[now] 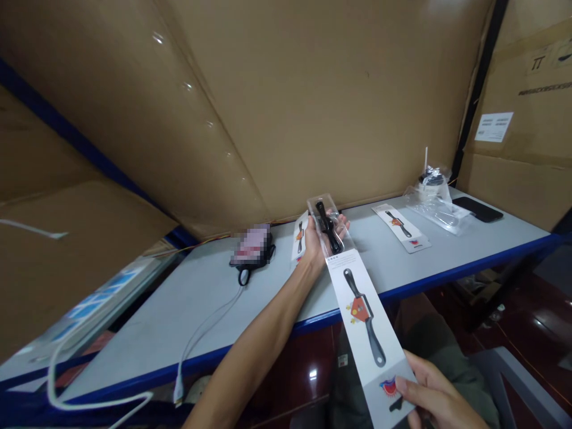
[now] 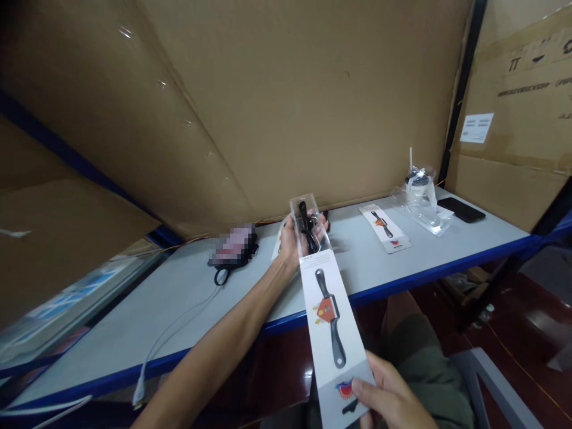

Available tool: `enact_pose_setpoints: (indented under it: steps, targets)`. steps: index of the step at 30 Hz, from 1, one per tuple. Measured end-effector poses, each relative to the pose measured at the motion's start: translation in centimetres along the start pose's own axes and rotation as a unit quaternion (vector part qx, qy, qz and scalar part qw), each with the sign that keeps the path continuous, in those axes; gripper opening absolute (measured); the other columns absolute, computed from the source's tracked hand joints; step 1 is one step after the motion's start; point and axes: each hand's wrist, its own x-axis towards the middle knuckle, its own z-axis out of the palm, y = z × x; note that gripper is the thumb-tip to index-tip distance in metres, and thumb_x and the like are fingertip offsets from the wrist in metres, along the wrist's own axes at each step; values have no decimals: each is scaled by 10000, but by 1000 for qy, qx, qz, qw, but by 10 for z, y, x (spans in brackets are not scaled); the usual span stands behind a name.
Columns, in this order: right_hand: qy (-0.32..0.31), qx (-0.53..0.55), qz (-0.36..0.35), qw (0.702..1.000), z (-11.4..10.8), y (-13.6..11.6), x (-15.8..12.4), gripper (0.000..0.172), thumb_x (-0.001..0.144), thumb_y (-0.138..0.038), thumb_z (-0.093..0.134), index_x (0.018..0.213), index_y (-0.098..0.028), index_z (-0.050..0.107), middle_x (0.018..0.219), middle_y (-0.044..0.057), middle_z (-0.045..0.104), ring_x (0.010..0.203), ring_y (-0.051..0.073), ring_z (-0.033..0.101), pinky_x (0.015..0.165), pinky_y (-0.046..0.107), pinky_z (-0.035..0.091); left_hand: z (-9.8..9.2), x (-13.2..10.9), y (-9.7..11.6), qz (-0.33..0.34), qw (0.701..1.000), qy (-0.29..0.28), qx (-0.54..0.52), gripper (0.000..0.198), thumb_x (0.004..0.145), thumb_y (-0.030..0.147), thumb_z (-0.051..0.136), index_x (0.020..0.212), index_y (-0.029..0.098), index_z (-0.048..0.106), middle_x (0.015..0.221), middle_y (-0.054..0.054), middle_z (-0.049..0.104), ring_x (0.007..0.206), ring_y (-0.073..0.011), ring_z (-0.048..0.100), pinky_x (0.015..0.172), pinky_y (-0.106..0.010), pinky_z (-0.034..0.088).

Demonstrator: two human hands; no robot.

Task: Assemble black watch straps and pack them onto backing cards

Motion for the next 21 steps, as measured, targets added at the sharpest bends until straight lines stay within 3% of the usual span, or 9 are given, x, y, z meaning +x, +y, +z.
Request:
enact_pose_setpoints:
  steps: [4,8,11,17,21]
  targets:
    - [59,-37,3,998,0,0,11,706,805,-759,627,1189,-168,609,637,-34,580,345,34,357,305,144,229,5,-7,-10,-40,999,-25,22,471,973,579,454,909,165,668,821,-107,730,829,-248,741,778,-390,622]
    - [110,-45,-45,992,8,-14,33,692,776,-755,653,1123,-160,582,582,-72,503,382,61,390,303,148,285,8,-13,-20,-72,995,-48,39,529,985,609,392,849,164,644,842,-123,730,796,-259,732,716,-397,618]
    - [102,-38,-88,990,18,-35,51,605,771,-697,684,1038,-168,563,624,-64,526,398,59,408,301,155,303,5,-12,-20,-80,994,-56,48,559,992,618,353,893,155,650,859,-127,731,761,-248,720,686,-388,614]
    - [82,-65,-144,984,33,-77,85,429,831,-589,627,976,-200,519,535,-119,433,337,48,291,289,168,279,-4,-13,-9,-80,992,-49,79,664,1011,619,247,1013,115,679,821,-124,729,689,-215,702,632,-329,604]
    - [141,-97,-193,966,33,-84,111,333,886,-539,564,963,-224,486,525,-117,402,362,94,349,307,205,314,2,-19,-9,-99,992,-30,79,688,1017,605,229,1117,93,677,819,-127,740,704,-225,718,643,-327,609]
